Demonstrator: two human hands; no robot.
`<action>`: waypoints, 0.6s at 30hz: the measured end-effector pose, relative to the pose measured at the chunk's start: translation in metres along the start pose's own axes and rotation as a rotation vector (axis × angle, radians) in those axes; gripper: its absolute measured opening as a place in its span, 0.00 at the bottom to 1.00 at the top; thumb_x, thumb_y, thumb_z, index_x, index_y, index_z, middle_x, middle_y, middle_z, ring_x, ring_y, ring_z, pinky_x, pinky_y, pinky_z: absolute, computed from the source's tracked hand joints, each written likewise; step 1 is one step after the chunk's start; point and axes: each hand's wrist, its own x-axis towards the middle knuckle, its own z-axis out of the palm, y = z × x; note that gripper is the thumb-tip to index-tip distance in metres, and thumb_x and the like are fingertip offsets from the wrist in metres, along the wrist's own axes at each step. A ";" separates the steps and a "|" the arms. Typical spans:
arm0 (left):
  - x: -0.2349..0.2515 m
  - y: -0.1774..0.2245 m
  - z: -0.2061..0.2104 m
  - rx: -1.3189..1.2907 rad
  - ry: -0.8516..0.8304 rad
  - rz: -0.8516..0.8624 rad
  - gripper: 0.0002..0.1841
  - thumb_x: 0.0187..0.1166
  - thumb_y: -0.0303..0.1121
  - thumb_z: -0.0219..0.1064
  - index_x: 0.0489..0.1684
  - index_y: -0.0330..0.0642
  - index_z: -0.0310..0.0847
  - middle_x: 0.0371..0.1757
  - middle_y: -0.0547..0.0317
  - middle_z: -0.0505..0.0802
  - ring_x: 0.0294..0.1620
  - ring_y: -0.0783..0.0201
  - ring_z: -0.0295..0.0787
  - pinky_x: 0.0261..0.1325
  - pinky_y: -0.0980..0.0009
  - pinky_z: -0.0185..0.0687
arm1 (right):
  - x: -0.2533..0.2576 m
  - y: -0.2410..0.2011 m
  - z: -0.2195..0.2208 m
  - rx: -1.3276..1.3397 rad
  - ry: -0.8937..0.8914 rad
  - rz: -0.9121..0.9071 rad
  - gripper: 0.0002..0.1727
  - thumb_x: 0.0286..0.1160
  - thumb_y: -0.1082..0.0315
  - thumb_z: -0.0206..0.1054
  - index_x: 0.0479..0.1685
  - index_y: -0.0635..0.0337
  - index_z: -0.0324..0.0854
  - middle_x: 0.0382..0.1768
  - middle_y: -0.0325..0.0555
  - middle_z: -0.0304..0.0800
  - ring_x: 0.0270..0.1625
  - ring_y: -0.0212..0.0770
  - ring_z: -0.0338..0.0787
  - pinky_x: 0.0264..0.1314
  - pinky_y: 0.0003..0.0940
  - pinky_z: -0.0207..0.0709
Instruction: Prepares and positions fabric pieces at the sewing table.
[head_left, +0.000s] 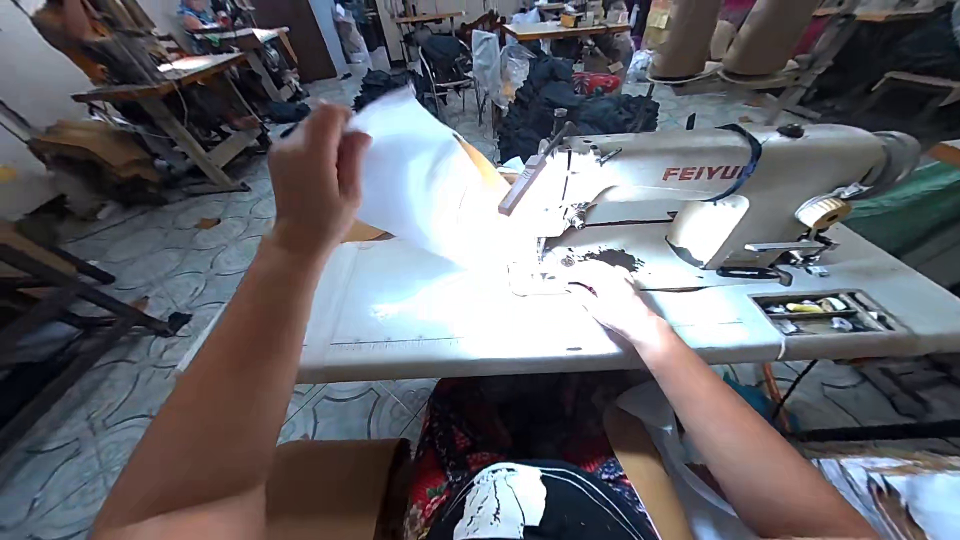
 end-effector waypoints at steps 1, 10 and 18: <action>-0.013 0.003 0.002 -0.014 0.024 0.080 0.18 0.92 0.32 0.51 0.59 0.20 0.77 0.46 0.24 0.90 0.45 0.31 0.92 0.51 0.38 0.84 | -0.002 0.006 0.002 -0.044 -0.089 0.083 0.18 0.87 0.58 0.61 0.68 0.51 0.88 0.72 0.55 0.85 0.80 0.59 0.77 0.82 0.71 0.58; -0.172 0.029 0.068 -0.438 -0.800 0.130 0.28 0.91 0.51 0.51 0.46 0.30 0.86 0.69 0.36 0.89 0.78 0.38 0.81 0.78 0.38 0.71 | -0.031 -0.038 0.031 -0.062 0.054 -0.087 0.23 0.80 0.58 0.64 0.61 0.70 0.88 0.61 0.71 0.88 0.71 0.73 0.83 0.77 0.74 0.65; -0.143 0.021 0.098 -0.243 -0.901 -0.260 0.25 0.89 0.46 0.59 0.75 0.37 0.78 0.78 0.39 0.81 0.84 0.40 0.71 0.82 0.38 0.63 | -0.013 -0.079 0.061 0.243 -0.167 -0.288 0.32 0.93 0.46 0.44 0.91 0.49 0.64 0.90 0.48 0.64 0.91 0.46 0.64 0.92 0.50 0.55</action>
